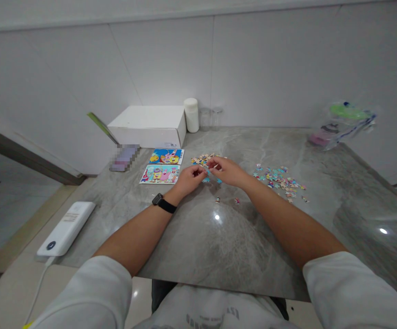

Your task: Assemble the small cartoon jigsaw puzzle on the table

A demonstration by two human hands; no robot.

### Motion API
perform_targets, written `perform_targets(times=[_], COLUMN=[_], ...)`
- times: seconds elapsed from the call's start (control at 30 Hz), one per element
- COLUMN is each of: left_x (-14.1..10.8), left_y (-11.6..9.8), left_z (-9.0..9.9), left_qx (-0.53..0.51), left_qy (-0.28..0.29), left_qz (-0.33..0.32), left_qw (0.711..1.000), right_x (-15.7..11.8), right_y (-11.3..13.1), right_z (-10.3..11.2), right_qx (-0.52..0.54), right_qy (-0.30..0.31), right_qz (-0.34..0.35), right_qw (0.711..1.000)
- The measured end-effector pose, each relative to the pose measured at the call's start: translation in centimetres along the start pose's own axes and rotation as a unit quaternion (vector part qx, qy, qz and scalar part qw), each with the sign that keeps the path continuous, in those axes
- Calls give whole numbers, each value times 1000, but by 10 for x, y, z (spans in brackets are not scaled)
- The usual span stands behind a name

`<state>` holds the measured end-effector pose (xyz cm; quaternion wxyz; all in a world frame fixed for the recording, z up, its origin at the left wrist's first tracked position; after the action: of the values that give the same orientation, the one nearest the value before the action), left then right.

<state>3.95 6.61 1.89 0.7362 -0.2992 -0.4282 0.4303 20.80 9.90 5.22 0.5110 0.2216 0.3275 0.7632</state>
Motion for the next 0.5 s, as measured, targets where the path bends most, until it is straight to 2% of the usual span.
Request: perform_targets(times=[0.13, 0.33, 0.5], left_x=[-1, -1, -2], left_y=[1, -9, -4], left_z=[-2, 5, 1], left_qx=[17, 185, 242], left_qy=[16, 14, 45], left_qz=[-14, -113, -126], left_qw=[1000, 976, 961], right_x=[2, 6, 6], right_y=[-5, -20, -24], right_z=[-5, -8, -16], right_qx=[11, -31, -83], right_qy=[-1, 10, 19], right_qz=[9, -14, -25], right_qw=[1000, 999, 996])
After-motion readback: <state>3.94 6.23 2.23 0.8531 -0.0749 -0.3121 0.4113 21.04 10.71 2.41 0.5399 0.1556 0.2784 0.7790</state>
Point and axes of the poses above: each hand's wrist, its own x-axis towards the middle knuckle, its own z-axis out of the back of the hand, y = z × x, the point moved 5 cm from there along x, towards the middle knuckle, and after that the axes turned 13 degrees about -z, right-handed, at the moved point
